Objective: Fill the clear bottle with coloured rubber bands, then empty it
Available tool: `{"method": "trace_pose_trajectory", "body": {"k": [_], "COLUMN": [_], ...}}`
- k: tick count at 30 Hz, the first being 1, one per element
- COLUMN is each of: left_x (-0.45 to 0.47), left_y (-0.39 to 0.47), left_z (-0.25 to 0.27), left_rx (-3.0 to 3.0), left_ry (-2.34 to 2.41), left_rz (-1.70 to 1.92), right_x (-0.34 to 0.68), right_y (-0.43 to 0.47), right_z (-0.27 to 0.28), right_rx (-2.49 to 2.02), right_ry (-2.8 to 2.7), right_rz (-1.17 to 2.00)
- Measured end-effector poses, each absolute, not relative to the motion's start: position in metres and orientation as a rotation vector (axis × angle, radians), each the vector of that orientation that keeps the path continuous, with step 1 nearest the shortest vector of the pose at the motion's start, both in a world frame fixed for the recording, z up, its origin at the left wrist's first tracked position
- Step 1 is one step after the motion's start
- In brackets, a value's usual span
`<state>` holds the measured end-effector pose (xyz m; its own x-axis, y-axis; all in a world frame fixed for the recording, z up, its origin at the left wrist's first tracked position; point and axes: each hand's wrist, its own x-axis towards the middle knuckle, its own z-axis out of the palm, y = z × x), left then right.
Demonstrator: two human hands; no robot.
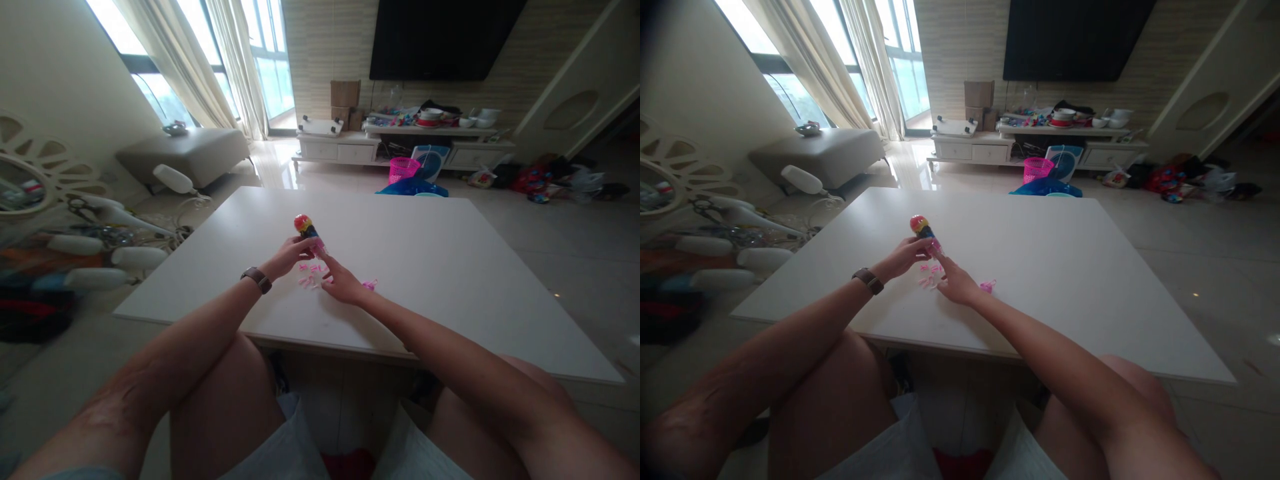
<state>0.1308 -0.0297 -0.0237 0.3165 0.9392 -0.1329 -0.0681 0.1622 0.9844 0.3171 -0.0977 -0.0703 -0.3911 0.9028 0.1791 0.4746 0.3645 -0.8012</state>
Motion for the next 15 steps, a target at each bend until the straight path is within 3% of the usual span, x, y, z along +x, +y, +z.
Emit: {"method": "trace_pose_trajectory", "body": {"k": [9,15], "left_x": [0.1241,0.1259], "left_y": [-0.0251,-0.0266], "left_z": [-0.0175,-0.0211], "left_rx": [1.099,1.1], "left_ry": [1.047,1.018], "left_rz": [1.07,0.971], "right_x": [0.3204,0.3198], "right_y": [-0.0971,-0.0964], "right_z": [-0.0739,-0.0739], "right_rx": [-1.214,-1.194], "right_ry": [-1.97,-1.988], "right_rz": [0.853,0.852]}}
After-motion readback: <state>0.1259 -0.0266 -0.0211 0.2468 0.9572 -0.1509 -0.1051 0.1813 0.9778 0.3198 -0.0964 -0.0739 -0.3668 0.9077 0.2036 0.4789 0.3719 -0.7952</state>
